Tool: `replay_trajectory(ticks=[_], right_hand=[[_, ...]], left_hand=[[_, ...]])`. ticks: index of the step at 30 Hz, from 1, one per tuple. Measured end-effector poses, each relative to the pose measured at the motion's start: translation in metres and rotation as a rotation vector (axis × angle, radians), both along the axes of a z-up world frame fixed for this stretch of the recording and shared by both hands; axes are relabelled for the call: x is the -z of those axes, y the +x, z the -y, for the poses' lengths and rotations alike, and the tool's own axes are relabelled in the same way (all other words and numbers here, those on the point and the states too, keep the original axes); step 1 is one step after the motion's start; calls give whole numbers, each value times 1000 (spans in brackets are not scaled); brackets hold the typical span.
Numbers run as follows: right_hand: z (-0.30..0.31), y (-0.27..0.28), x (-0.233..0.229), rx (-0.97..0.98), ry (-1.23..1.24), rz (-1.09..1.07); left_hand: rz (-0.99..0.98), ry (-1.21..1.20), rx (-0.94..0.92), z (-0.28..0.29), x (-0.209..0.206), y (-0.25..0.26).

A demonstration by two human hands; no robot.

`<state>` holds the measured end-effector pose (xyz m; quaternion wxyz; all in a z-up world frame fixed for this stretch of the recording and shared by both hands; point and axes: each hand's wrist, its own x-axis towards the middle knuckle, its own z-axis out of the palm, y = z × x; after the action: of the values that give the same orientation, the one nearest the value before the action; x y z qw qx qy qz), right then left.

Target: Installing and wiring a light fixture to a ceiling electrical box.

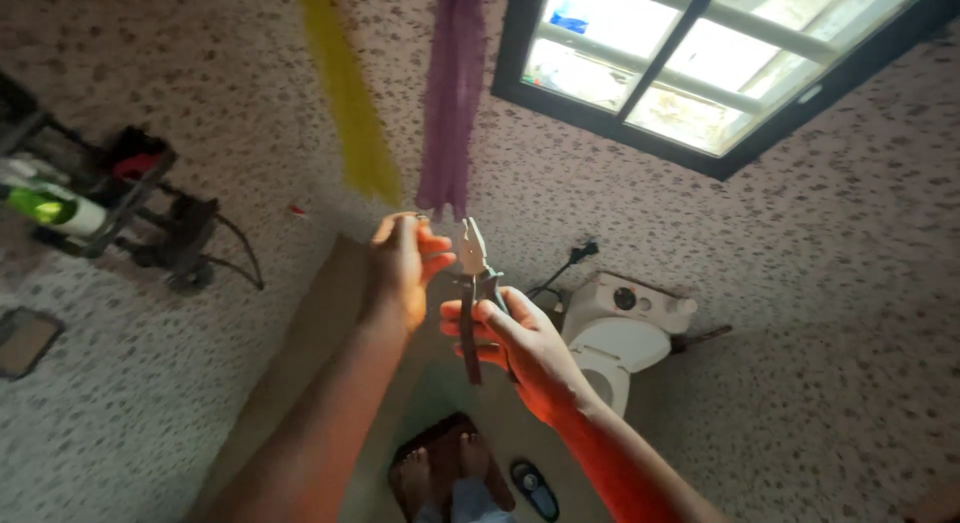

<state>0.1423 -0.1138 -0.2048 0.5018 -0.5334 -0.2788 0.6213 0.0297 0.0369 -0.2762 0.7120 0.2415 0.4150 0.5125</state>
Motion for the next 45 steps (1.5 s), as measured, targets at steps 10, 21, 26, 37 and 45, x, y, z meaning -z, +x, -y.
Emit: replay_trajectory(ticks=[10, 21, 26, 37, 45], right_hand=[[-27, 39, 49, 288, 51, 9], [-28, 35, 70, 51, 231, 437], [-40, 43, 65, 15, 394, 464], [-34, 49, 81, -60, 209, 330], [-32, 48, 84, 5, 198, 269]], left_hand=[[-237, 220, 281, 20, 54, 44], [-233, 143, 531, 53, 10, 36], [-154, 170, 429, 41, 14, 43], [-49, -6, 378, 53, 39, 47], [-40, 146, 400, 49, 69, 52]])
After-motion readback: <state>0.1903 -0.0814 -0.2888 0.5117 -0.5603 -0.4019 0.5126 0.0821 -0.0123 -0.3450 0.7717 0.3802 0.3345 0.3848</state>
